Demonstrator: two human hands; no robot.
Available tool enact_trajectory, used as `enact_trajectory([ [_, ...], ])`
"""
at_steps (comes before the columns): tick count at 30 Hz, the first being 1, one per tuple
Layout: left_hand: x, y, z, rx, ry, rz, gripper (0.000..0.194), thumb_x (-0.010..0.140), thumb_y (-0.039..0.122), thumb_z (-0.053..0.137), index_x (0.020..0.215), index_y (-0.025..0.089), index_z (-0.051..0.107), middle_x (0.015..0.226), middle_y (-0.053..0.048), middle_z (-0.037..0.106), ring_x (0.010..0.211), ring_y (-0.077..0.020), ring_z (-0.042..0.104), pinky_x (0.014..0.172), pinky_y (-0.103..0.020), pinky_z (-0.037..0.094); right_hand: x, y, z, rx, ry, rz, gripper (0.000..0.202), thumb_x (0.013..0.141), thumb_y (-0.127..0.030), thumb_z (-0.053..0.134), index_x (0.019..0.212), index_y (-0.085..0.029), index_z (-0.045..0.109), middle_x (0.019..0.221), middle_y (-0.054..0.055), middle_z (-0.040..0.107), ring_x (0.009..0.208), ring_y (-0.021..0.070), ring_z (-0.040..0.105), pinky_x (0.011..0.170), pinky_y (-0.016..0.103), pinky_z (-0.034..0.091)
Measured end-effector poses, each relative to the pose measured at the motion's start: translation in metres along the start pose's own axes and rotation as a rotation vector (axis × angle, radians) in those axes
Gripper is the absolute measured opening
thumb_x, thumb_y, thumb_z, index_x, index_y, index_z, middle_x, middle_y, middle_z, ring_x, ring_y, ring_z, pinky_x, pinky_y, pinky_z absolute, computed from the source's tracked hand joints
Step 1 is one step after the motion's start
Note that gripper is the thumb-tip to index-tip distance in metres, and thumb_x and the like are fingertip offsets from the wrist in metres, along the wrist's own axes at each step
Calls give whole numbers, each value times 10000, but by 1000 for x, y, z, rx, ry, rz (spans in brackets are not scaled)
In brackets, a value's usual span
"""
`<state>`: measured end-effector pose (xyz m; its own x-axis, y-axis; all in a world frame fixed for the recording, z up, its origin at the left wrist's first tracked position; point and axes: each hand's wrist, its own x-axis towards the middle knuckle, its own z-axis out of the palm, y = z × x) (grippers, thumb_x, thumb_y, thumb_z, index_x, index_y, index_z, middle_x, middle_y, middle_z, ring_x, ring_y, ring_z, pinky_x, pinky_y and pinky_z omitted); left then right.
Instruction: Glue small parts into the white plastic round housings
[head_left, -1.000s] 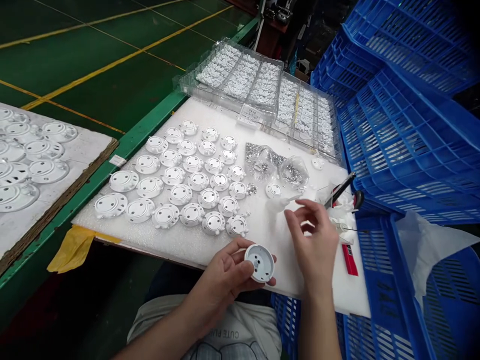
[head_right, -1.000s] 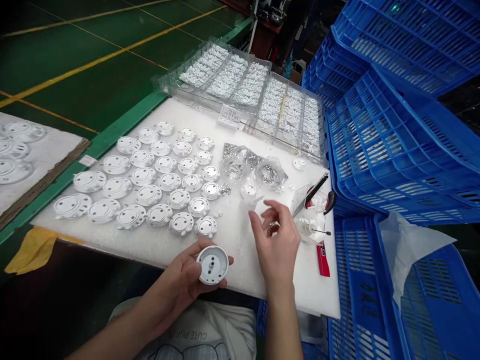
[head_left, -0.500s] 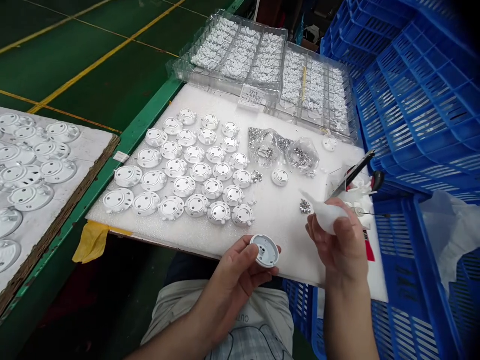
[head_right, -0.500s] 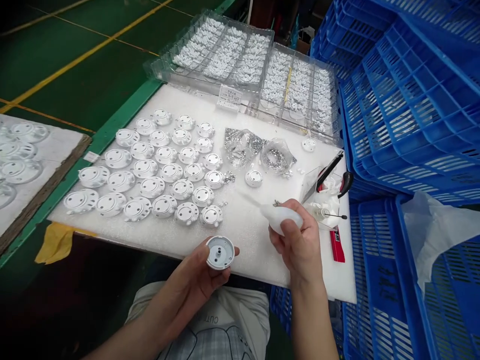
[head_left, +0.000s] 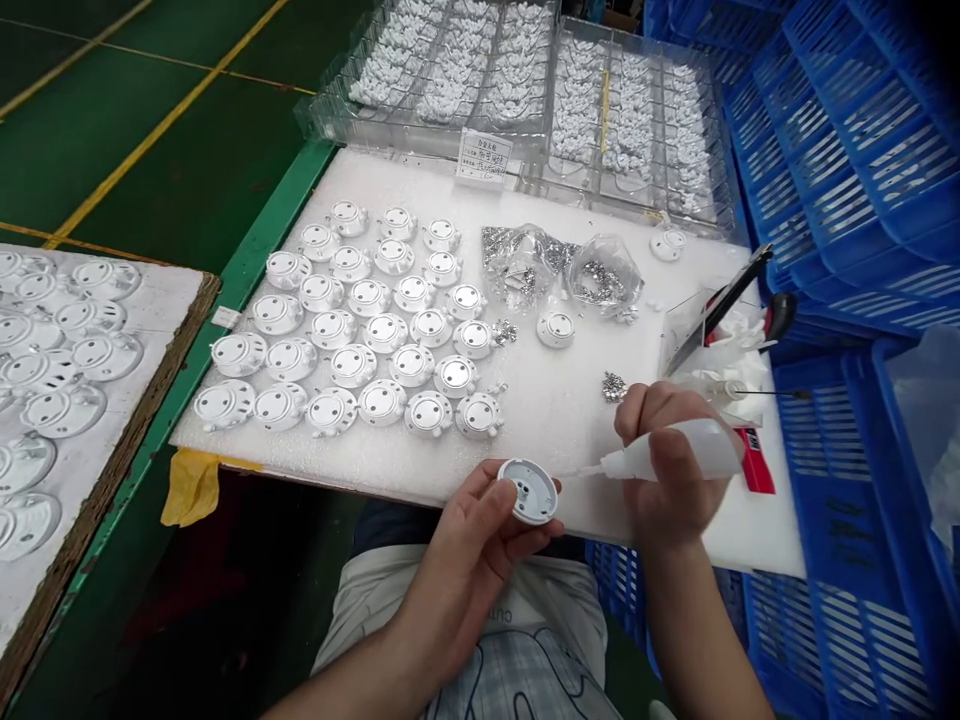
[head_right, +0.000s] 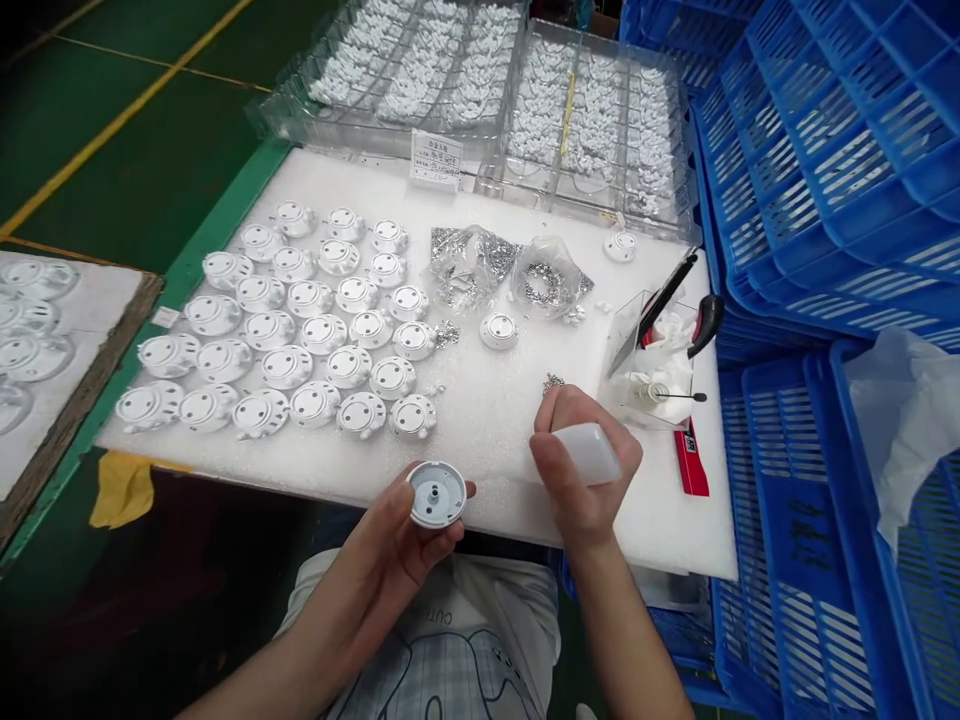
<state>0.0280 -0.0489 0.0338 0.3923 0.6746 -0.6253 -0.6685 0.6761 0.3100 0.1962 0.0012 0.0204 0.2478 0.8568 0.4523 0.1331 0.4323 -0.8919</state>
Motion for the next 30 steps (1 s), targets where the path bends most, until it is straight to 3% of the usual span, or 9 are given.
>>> enact_trajectory([
  [3, -2, 0, 2, -4, -9, 12, 405, 717, 426, 927, 930, 170, 697, 855, -5, 744, 731, -108, 722, 736, -175, 600, -3, 1, 0, 21, 5, 4, 541, 895, -521, 702, 541, -223, 423, 502, -40, 288, 476, 121, 300, 496, 321, 251],
  [9, -2, -1, 3, -28, -43, 20, 337, 756, 375, 911, 914, 174, 692, 835, 18, 730, 751, -106, 743, 735, -165, 604, 0, 4, 3, 147, 166, 27, 645, 887, -583, 695, 487, -222, 340, 461, -53, 204, 427, 106, 209, 488, 324, 185],
  [14, -2, -1, 2, -31, -50, 35, 343, 752, 375, 916, 928, 170, 705, 853, 10, 749, 752, -111, 748, 743, -175, 612, 0, 2, 5, 167, 133, 79, 638, 893, -582, 692, 508, -205, 350, 478, -47, 246, 455, 106, 267, 509, 321, 178],
  [19, 0, -3, 1, -12, -55, 30, 371, 751, 412, 911, 939, 154, 721, 1033, -55, 786, 729, -98, 727, 709, -164, 597, -1, 2, 5, 174, 121, 87, 640, 910, -569, 678, 506, -202, 345, 491, -48, 257, 466, 102, 272, 513, 322, 197],
  [24, 1, -3, 3, -24, -14, 39, 378, 730, 414, 923, 909, 148, 722, 981, -54, 787, 719, -93, 701, 730, -175, 603, -2, 4, 4, 125, 94, 27, 586, 949, -476, 654, 526, -189, 367, 502, -52, 289, 464, 88, 283, 503, 311, 213],
  [30, -1, -3, 7, -30, 0, 60, 355, 733, 373, 927, 929, 150, 733, 944, -45, 776, 759, -98, 685, 758, -181, 606, -5, 12, 6, 23, 26, -202, 525, 999, -345, 597, 572, -179, 342, 522, -55, 280, 461, 71, 299, 475, 281, 215],
])
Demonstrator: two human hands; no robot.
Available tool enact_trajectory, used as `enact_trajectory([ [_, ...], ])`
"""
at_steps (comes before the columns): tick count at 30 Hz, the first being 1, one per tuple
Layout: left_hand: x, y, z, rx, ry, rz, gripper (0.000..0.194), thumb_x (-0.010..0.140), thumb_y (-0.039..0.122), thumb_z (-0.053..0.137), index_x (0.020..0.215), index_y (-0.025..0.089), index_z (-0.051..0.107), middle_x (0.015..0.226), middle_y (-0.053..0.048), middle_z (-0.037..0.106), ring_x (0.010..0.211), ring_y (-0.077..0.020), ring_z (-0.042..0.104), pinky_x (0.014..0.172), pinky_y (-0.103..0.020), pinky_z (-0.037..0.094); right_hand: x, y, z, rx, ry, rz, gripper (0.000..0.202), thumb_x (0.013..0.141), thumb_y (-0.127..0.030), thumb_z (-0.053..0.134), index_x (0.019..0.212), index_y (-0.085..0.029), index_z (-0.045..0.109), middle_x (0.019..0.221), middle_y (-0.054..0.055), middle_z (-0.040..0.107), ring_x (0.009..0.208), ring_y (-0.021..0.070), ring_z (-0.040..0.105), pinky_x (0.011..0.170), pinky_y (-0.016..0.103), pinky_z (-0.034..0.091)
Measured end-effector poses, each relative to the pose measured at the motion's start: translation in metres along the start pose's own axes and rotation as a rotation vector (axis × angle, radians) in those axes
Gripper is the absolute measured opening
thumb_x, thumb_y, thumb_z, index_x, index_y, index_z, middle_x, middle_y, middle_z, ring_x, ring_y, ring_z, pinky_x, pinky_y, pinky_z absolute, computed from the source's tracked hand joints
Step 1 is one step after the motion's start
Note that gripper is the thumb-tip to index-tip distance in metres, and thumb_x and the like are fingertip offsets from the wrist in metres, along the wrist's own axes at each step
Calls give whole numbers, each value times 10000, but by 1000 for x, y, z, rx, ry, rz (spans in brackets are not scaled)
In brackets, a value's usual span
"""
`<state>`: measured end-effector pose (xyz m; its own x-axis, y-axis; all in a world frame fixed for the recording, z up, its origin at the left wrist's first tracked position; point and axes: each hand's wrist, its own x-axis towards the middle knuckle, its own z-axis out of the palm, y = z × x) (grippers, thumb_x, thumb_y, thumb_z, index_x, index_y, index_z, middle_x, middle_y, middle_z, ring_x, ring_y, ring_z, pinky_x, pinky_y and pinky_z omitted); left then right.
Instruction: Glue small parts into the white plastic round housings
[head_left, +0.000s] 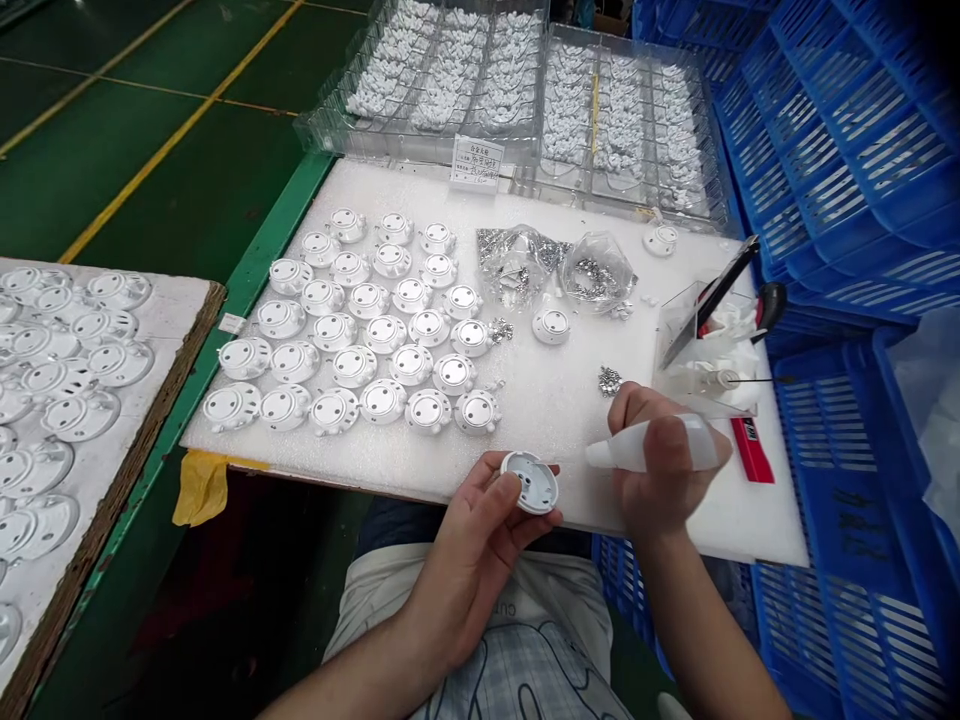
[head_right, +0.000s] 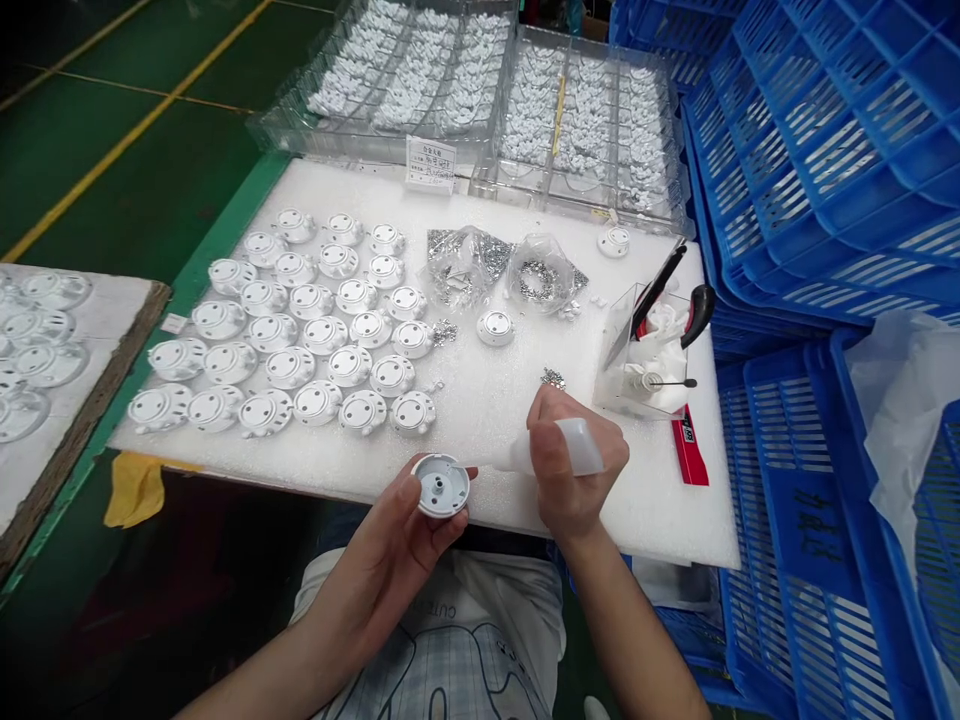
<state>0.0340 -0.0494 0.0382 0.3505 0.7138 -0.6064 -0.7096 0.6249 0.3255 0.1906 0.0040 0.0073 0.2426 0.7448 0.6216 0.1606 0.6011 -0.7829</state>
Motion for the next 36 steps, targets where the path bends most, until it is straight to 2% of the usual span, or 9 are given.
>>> enact_trajectory([
  [7, 0, -1, -1, 8, -42, 30, 288, 792, 366, 885, 914, 153, 736, 938, -44, 772, 802, -104, 685, 774, -183, 608, -2, 2, -1, -53, -55, -50, 491, 999, -296, 584, 589, -184, 337, 535, -55, 279, 462, 68, 287, 460, 277, 221],
  [15, 0, -1, 1, 19, -27, 40, 327, 750, 369, 914, 898, 149, 723, 908, -41, 760, 755, -98, 659, 745, -184, 606, -3, 1, -1, -49, -41, -29, 498, 1001, -321, 573, 580, -186, 344, 533, -52, 273, 461, 73, 290, 467, 284, 210],
  [36, 1, 1, 3, 71, -14, 28, 383, 731, 404, 922, 892, 139, 698, 907, -48, 757, 731, -97, 650, 743, -192, 607, -3, -1, -1, -65, -44, -59, 468, 986, -254, 573, 580, -190, 348, 541, -55, 277, 460, 72, 268, 470, 283, 220],
])
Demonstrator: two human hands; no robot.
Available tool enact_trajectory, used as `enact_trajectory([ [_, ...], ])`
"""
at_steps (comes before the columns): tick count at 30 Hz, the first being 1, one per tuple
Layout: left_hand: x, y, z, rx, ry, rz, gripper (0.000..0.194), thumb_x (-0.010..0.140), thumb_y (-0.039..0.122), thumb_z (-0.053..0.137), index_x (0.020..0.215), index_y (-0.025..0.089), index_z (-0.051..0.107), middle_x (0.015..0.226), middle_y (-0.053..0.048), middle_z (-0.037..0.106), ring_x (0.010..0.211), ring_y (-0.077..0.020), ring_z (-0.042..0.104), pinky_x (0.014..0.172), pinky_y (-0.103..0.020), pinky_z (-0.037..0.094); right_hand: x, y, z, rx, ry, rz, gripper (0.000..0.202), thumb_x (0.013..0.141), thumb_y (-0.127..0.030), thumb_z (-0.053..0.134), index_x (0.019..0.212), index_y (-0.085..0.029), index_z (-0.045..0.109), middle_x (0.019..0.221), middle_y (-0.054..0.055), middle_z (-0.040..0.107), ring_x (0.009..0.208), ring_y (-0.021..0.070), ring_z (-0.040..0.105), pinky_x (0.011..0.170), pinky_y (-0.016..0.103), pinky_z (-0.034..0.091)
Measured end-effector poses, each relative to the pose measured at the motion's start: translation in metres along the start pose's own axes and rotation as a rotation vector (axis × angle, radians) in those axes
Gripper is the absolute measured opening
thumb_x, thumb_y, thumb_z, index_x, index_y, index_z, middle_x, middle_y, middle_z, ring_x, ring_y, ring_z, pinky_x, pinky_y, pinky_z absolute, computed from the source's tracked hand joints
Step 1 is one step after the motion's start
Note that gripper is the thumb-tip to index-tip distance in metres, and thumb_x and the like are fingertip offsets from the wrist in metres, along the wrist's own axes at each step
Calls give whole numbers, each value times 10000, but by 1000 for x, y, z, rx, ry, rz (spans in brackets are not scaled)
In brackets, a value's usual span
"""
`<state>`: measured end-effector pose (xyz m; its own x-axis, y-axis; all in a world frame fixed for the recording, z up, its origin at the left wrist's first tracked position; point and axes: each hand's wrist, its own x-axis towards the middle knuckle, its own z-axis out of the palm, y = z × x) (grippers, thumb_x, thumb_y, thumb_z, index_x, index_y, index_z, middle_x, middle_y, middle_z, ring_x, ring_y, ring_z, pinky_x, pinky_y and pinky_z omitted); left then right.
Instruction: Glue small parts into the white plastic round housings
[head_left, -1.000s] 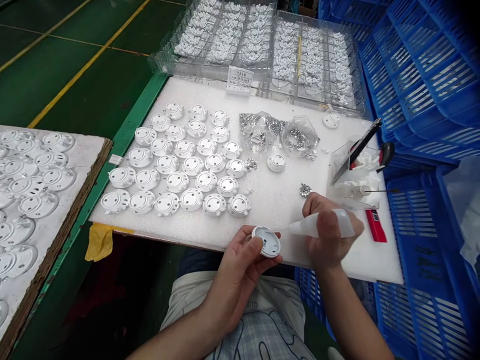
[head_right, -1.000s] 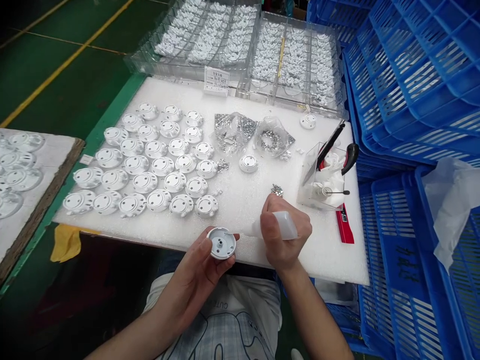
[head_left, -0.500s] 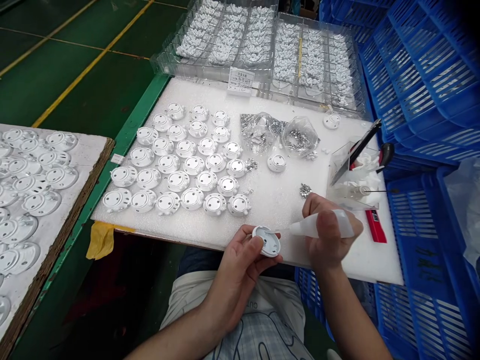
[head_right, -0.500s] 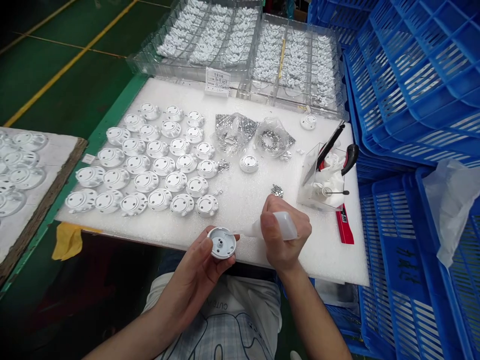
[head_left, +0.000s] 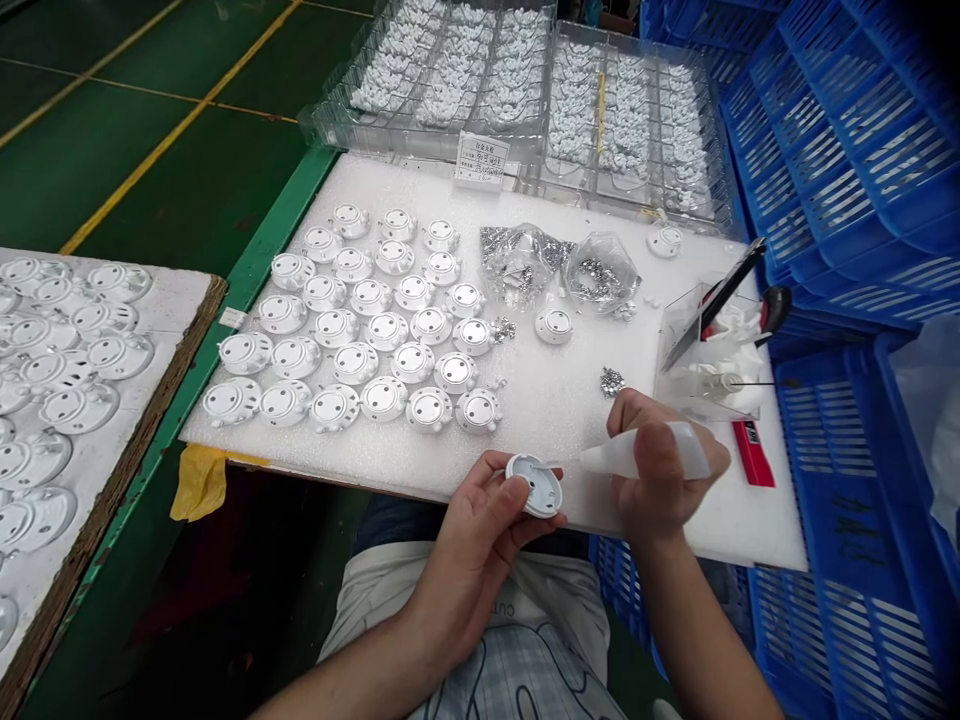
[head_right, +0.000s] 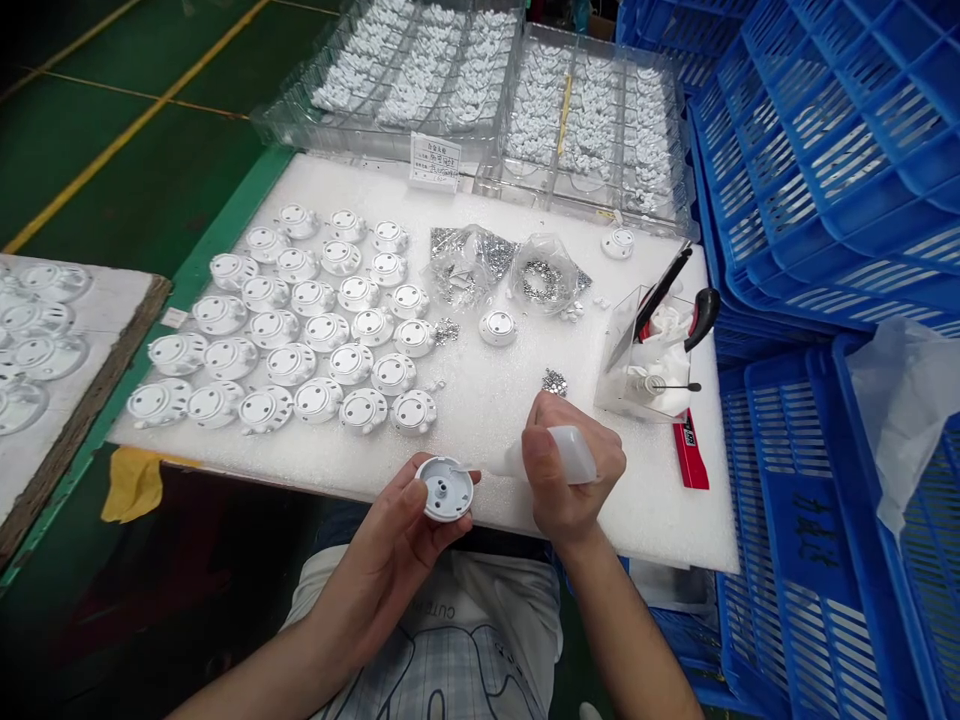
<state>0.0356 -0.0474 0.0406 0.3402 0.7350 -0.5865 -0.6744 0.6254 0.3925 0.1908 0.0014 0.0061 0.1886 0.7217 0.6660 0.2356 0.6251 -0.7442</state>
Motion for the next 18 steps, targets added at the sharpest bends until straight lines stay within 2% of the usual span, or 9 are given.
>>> enact_trajectory([
  [5, -1, 1, 0, -8, 7, -7, 380, 727, 393, 926, 892, 139, 696, 910, -47, 758, 722, -93, 646, 737, -189, 599, 0, -4, 0, 14, 32, 97, 507, 963, -321, 616, 544, -191, 363, 519, -50, 287, 451, 84, 289, 486, 297, 212],
  [11, 0, 0, -3, -21, 3, -3, 369, 733, 406, 919, 879, 139, 711, 924, -42, 757, 727, -94, 658, 744, -191, 603, 11, -6, 1, 150, 167, 345, 635, 920, -608, 628, 536, -204, 323, 518, -61, 245, 459, 89, 258, 465, 287, 230],
  [15, 0, -1, -3, -20, 3, -4, 369, 734, 403, 920, 877, 136, 710, 911, -39, 753, 723, -90, 654, 743, -189, 602, 15, -2, -5, 259, 99, 589, 546, 859, -732, 622, 721, -221, 489, 631, -54, 371, 501, 96, 368, 456, 257, 283],
  [18, -1, -1, -4, -27, 3, -7, 376, 732, 407, 921, 883, 141, 702, 910, -37, 749, 731, -93, 651, 750, -193, 601, 11, 3, -13, 258, 41, 664, 488, 835, -704, 664, 902, -224, 606, 774, -8, 521, 653, 133, 503, 557, 267, 419],
])
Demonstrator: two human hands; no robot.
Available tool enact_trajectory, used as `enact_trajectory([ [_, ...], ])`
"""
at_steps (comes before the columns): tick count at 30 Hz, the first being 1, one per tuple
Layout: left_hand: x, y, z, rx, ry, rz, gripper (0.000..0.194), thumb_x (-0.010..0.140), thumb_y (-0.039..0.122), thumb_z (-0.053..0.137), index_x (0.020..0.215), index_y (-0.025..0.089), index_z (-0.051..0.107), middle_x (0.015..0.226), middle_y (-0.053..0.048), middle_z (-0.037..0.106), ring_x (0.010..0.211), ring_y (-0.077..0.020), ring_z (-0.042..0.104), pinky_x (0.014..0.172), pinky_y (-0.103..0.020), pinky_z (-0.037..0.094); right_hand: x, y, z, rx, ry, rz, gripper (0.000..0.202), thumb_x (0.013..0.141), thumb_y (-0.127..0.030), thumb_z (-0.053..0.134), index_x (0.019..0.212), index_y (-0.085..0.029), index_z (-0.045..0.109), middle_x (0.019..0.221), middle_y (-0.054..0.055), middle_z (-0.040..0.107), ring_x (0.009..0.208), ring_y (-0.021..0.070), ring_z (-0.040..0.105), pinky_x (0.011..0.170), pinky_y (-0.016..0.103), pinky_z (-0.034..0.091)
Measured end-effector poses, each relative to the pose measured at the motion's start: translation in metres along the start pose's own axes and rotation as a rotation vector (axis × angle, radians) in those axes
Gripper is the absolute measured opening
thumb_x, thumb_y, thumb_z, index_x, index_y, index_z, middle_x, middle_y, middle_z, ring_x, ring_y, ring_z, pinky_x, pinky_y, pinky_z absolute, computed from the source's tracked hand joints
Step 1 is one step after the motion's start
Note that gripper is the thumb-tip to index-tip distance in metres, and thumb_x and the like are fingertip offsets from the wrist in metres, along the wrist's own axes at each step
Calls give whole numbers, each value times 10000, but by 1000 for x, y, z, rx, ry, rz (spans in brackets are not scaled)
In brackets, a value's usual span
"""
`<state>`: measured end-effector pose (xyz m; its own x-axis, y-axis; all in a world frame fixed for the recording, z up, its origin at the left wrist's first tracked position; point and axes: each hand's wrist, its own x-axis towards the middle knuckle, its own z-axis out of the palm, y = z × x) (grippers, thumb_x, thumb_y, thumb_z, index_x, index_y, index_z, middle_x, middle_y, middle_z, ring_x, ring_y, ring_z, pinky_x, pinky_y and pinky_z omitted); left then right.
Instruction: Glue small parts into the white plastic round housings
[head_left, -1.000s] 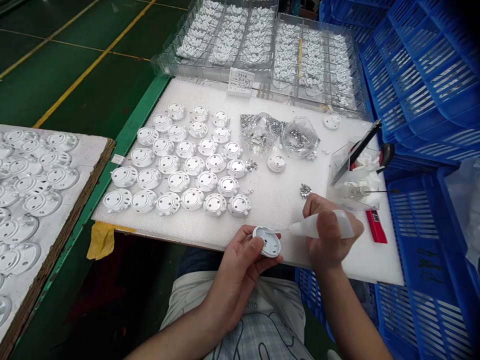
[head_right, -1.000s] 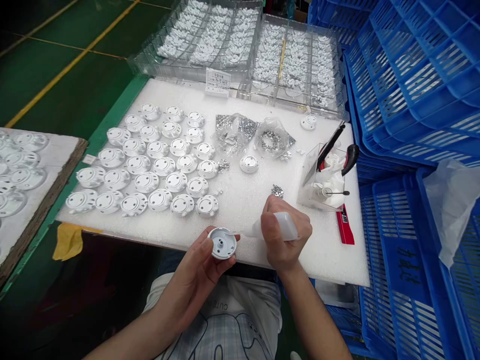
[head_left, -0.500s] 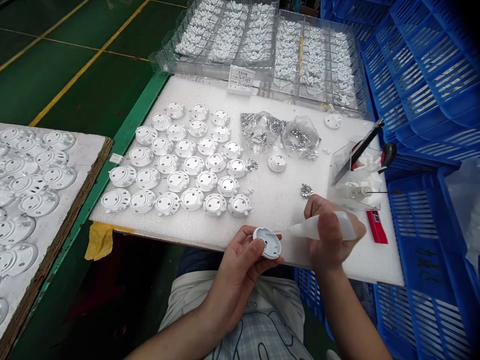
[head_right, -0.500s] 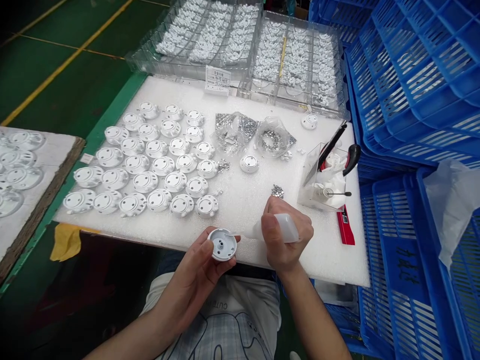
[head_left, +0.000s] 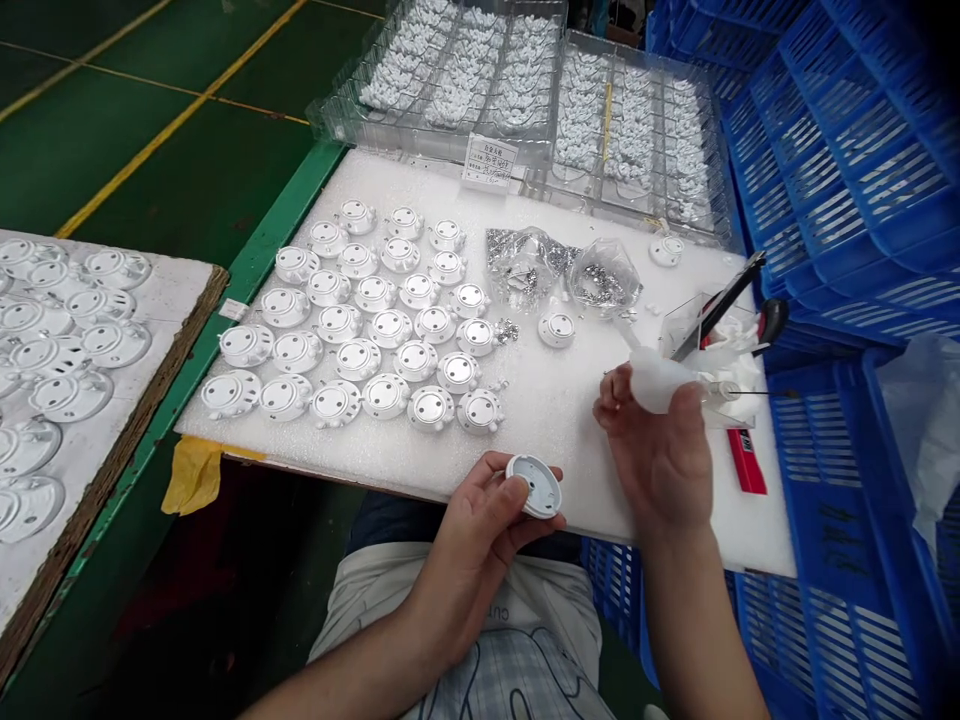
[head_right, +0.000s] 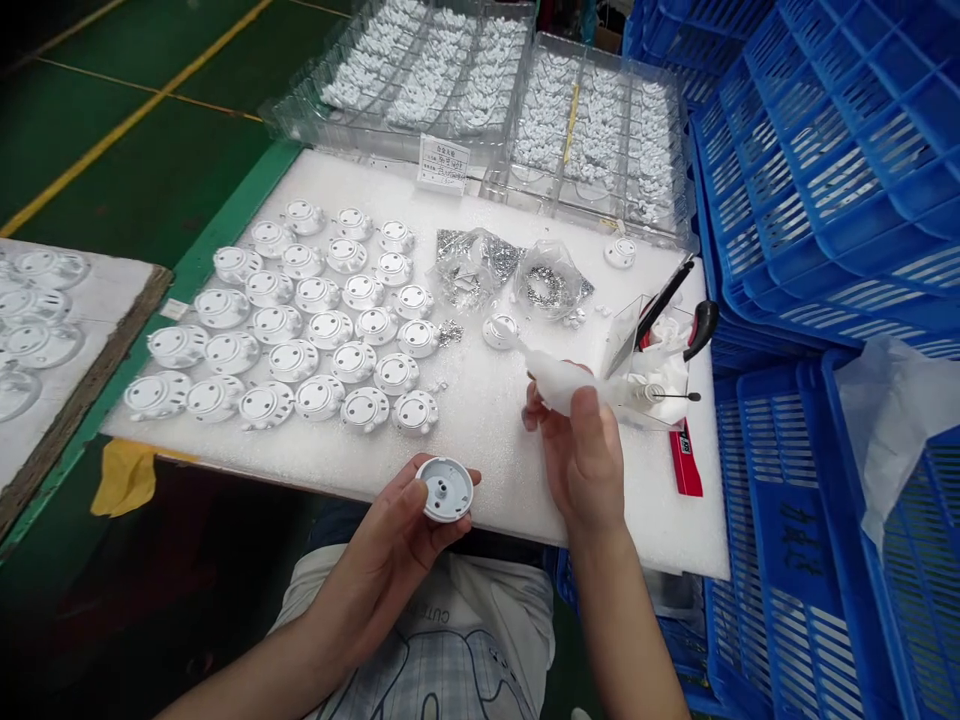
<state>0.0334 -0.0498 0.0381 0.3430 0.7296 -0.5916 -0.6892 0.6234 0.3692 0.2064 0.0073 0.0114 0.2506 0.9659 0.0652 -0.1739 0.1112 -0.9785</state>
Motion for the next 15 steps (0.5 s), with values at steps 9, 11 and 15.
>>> enact_trajectory([
  [9, 3, -4, -6, -9, -41, 17, 339, 776, 409, 890, 919, 157, 713, 921, -42, 716, 783, -109, 620, 764, -203, 583, 2, 5, 8, -815, 121, -312, 179, 877, -353, 693, 993, -217, 683, 1035, 59, 689, 994, 218, 636, 897, 369, 493],
  [11, 4, -4, -7, -21, -43, 11, 334, 775, 409, 891, 913, 160, 716, 909, -37, 709, 778, -108, 616, 764, -206, 581, 6, 9, 12, -932, 105, -320, 171, 891, -333, 658, 1018, -219, 671, 1043, 62, 696, 970, 220, 641, 880, 378, 502],
  [15, 5, -3, -9, -39, -44, -7, 333, 762, 405, 900, 904, 160, 724, 897, -39, 712, 784, -117, 624, 775, -221, 584, 10, 14, 15, -1075, 57, -301, 170, 905, -346, 639, 1002, -206, 645, 1020, 79, 683, 946, 242, 635, 857, 415, 515],
])
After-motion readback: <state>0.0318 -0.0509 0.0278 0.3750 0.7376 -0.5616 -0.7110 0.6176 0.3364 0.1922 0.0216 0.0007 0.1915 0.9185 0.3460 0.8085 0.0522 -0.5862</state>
